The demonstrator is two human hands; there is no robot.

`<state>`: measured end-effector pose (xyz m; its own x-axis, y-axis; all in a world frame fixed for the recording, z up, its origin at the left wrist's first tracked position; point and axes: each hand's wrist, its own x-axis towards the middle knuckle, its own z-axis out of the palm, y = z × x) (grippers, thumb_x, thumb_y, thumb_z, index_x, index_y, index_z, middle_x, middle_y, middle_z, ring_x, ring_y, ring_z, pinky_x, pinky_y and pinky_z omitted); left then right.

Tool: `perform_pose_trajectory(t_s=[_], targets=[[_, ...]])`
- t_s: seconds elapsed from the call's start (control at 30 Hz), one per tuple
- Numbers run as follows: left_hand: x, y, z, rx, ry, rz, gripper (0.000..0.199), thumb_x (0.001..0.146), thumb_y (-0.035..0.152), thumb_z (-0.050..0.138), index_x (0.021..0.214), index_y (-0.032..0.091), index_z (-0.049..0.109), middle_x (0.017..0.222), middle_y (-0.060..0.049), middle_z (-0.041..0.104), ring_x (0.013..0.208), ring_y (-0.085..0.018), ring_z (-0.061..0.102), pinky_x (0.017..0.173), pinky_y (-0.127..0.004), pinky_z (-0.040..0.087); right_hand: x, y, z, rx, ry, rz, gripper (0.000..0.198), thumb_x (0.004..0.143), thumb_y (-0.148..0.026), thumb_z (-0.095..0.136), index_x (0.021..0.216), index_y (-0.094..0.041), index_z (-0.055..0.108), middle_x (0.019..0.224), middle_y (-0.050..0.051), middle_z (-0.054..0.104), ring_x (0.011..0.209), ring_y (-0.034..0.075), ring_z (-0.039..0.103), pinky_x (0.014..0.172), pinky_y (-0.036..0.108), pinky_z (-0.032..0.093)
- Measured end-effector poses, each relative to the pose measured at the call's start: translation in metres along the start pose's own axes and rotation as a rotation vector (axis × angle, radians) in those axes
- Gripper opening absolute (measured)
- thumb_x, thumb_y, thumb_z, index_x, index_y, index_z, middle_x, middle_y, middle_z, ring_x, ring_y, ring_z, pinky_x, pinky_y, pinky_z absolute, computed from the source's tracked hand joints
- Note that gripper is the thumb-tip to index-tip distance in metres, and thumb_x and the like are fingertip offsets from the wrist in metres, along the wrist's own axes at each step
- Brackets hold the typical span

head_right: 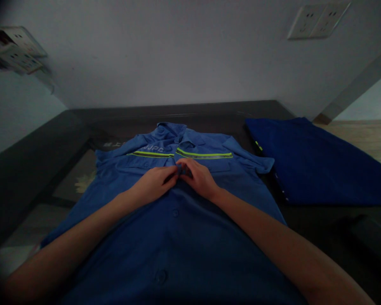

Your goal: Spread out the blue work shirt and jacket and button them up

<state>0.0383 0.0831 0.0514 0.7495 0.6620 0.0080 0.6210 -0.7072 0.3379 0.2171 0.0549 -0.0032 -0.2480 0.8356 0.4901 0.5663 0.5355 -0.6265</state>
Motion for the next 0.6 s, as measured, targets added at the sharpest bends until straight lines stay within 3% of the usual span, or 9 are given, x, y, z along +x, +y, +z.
perform_pose_trajectory(t_s=[0.07,0.17,0.33,0.43,0.53,0.6], targets=[[-0.002,0.004,0.000,0.067,-0.016,0.004,0.020,0.092,0.026,0.041,0.099,0.018,0.058,0.088,-0.006,0.066,0.076,-0.019,0.062,0.066,-0.027,0.044,-0.001,0.001,0.001,-0.006,-0.002,-0.039,0.027,0.087,-0.018,0.055,0.114,-0.019,0.053,0.098,0.006,0.059,0.080,0.016,0.056,0.073,0.027,0.047],[-0.002,0.006,0.000,0.094,-0.007,0.023,0.021,0.093,0.027,0.040,0.102,0.018,0.057,0.090,-0.006,0.066,0.078,-0.019,0.063,0.069,-0.029,0.046,-0.002,0.002,0.002,-0.060,0.002,-0.072,0.015,0.087,-0.015,0.052,0.100,-0.018,0.059,0.096,0.007,0.059,0.089,0.019,0.056,0.079,0.030,0.046],[0.007,-0.012,0.000,-0.093,0.095,0.088,0.026,0.096,0.029,0.036,0.089,0.018,0.058,0.088,-0.004,0.062,0.082,-0.017,0.059,0.075,-0.029,0.047,0.000,0.005,0.002,-0.050,0.061,0.028,0.007,0.084,-0.016,0.057,0.079,-0.018,0.060,0.080,0.003,0.059,0.075,0.016,0.055,0.067,0.026,0.044],[0.011,-0.029,0.000,-0.153,0.181,0.056,0.021,0.094,0.028,0.040,0.096,0.017,0.057,0.097,-0.007,0.061,0.093,-0.019,0.057,0.084,-0.033,0.046,0.002,0.007,0.000,-0.011,0.136,0.087,0.008,0.081,-0.012,0.059,0.076,-0.018,0.062,0.076,0.002,0.060,0.070,0.015,0.055,0.063,0.025,0.043],[0.011,-0.038,0.001,-0.110,0.066,0.083,0.020,0.092,0.027,0.044,0.104,0.016,0.056,0.105,-0.009,0.061,0.101,-0.021,0.056,0.090,-0.035,0.044,0.004,0.011,0.000,0.033,0.183,0.147,0.009,0.078,-0.010,0.060,0.075,-0.018,0.063,0.075,0.002,0.062,0.068,0.014,0.056,0.061,0.025,0.043],[0.010,-0.039,0.004,-0.037,-0.038,0.074,0.020,0.092,0.030,0.044,0.101,0.016,0.056,0.100,-0.009,0.063,0.096,-0.022,0.058,0.086,-0.035,0.045,0.004,0.013,0.000,0.057,0.187,0.185,0.009,0.077,-0.011,0.060,0.074,-0.018,0.064,0.076,0.002,0.063,0.069,0.014,0.057,0.061,0.025,0.043]])
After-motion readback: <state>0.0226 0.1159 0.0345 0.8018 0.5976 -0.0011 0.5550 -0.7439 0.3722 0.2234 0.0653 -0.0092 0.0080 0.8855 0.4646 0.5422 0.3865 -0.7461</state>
